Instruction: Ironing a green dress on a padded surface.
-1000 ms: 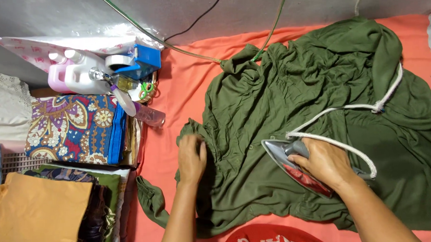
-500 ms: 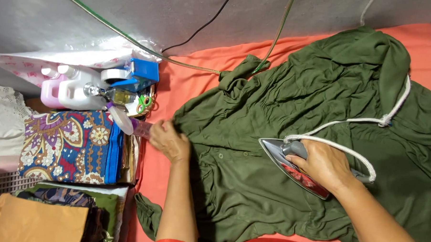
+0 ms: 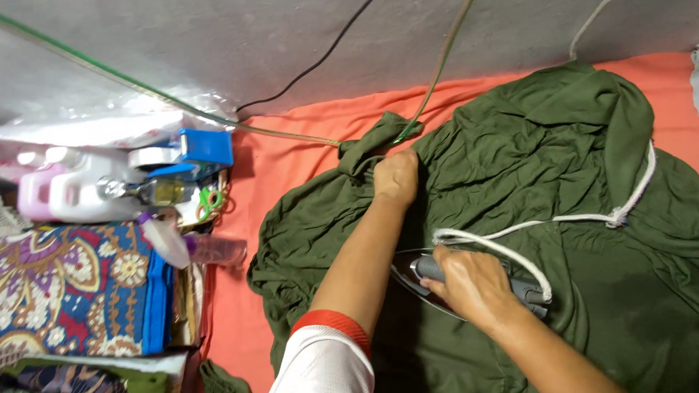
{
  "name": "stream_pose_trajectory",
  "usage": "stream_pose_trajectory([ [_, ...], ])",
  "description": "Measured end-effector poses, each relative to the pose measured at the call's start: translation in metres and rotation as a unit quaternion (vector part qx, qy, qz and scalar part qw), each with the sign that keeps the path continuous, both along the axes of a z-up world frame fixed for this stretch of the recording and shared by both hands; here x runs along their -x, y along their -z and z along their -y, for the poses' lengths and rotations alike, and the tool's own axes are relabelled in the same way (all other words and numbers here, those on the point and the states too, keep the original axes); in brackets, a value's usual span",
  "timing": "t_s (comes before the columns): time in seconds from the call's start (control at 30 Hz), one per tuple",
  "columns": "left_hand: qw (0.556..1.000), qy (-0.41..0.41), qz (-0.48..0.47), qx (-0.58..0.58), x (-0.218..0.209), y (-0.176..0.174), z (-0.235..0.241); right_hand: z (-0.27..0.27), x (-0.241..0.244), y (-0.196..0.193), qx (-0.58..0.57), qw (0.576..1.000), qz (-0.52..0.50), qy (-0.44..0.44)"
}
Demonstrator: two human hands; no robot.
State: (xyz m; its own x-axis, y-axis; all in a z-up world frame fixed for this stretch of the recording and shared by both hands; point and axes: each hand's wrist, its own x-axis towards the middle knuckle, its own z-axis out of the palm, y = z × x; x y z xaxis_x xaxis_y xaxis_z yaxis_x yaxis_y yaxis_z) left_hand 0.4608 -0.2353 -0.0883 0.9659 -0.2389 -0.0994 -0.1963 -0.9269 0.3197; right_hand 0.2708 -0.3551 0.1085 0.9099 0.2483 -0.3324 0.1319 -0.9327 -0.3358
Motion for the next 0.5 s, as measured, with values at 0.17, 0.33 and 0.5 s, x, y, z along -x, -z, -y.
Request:
stream_pose_trajectory([
  [0.17,0.985,0.103,0.12,0.072,-0.006,-0.087,0.008,0.005,-0.002,0.009,-0.018,1.0,0.004,-0.019],
  [0.33,0.923,0.043,0.131,0.36,0.008,-0.159,-0.042,0.005,-0.014,0.007,-0.025,0.999,0.046,0.004],
  [0.5,0.97,-0.2,0.118,0.074,0.04,-0.125,-0.138,-0.003,-0.023,0.022,-0.048,0.995,0.081,-0.018],
])
